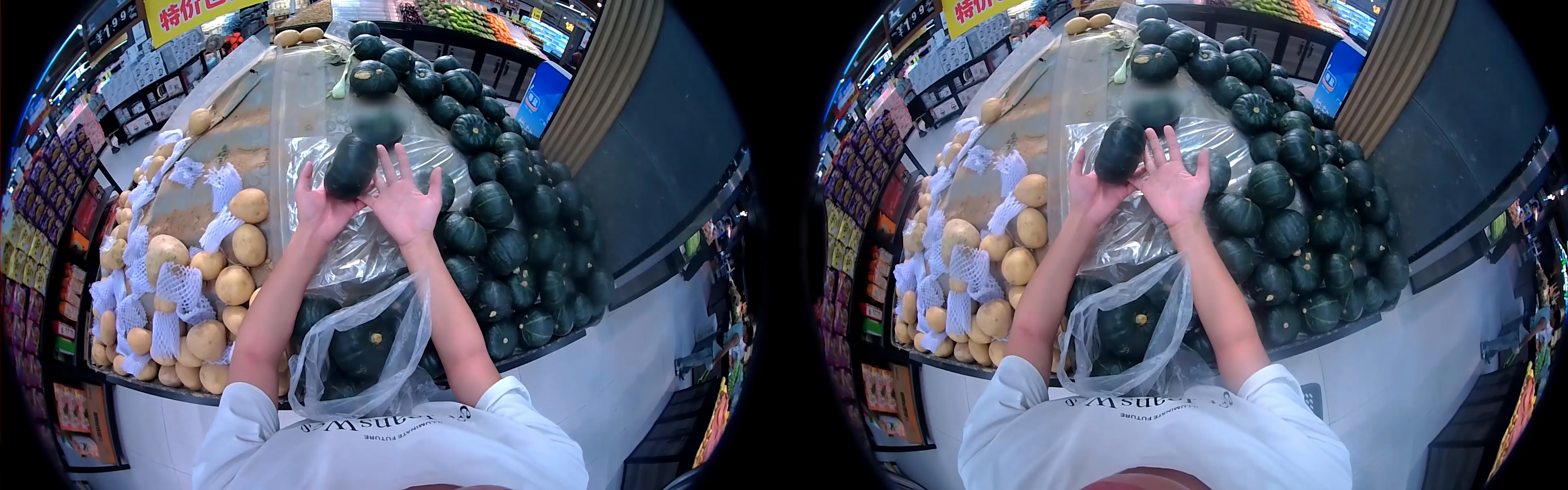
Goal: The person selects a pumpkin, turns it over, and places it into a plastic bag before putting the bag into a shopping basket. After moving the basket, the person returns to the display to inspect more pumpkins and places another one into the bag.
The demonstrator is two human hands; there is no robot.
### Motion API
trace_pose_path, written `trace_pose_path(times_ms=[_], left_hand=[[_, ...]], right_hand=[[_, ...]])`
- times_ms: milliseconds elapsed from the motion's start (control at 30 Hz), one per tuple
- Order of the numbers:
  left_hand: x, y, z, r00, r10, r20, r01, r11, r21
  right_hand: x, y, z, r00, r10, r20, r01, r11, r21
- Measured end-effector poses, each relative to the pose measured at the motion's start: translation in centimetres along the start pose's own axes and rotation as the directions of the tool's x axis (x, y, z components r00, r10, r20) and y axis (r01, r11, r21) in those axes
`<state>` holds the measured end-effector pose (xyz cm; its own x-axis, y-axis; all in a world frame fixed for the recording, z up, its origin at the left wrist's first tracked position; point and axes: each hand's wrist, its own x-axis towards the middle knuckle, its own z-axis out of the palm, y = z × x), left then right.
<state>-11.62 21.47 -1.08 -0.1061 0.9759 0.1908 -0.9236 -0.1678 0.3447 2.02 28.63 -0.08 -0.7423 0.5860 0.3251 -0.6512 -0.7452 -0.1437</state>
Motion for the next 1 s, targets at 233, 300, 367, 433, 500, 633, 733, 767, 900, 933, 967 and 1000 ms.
trace_pose_path(times_ms=[233,300,367,433,500,633,733,767,900,933,967,1000], left_hand=[[-0.5,-0.6,1.6,0.986,0.051,-0.158,-0.051,0.999,0.001],[-0.1,-0.5,-0.1,1.0,-0.022,0.023,0.023,0.998,-0.065],[1.0,-0.4,-4.6,0.896,-0.103,0.431,0.17,0.978,-0.121],[1.2,-1.2,-6.5,0.939,-0.164,0.303,0.222,0.96,-0.17],[0.6,-1.8,-6.2,0.969,-0.21,0.127,0.228,0.962,-0.15],[-1.0,-2.4,-4.1,0.982,0.172,0.073,-0.167,0.638,0.752],[-0.6,-1.5,-1.9,0.966,-0.093,-0.242,0.027,0.965,-0.261],[-0.5,-1.4,-1.4,0.966,-0.055,-0.252,-0.006,0.972,-0.235],[-0.7,-1.1,-0.3,0.982,0.066,-0.176,-0.095,0.982,-0.164],[-0.9,-0.9,0.1,0.988,0.088,-0.126,-0.107,0.982,-0.153],[-0.9,-0.9,0.7,0.983,0.108,-0.147,-0.136,0.971,-0.196],[-0.8,-0.8,0.6,0.98,0.107,-0.166,-0.138,0.973,-0.187]], right_hand=[[-0.2,-0.3,0.1,0.998,0.003,0.057,0.003,0.993,-0.116],[-0.2,-0.2,0.2,0.995,0.008,0.104,0.007,0.99,-0.144],[-0.4,0.2,0.5,0.987,0.012,0.161,0.007,0.993,-0.117],[-0.5,0.3,1.0,0.985,-0.011,0.171,0.025,0.996,-0.082],[-0.5,0.3,1.1,0.983,-0.015,0.181,0.031,0.995,-0.09],[-0.2,0.4,0.8,0.98,0.012,0.198,0.033,0.974,-0.223],[0.0,0.4,0.7,0.981,0.002,0.195,0.045,0.971,-0.236],[0.1,0.4,0.6,0.981,-0.009,0.191,0.052,0.973,-0.223],[-0.2,0.3,0.5,0.983,0.015,0.186,0.013,0.988,-0.151],[-0.3,0.2,0.4,0.983,0.021,0.18,0.008,0.987,-0.16],[-0.4,0.2,0.3,0.984,0.026,0.177,0.005,0.986,-0.169],[-0.3,0.1,0.2,0.984,0.03,0.176,0.002,0.984,-0.178]])
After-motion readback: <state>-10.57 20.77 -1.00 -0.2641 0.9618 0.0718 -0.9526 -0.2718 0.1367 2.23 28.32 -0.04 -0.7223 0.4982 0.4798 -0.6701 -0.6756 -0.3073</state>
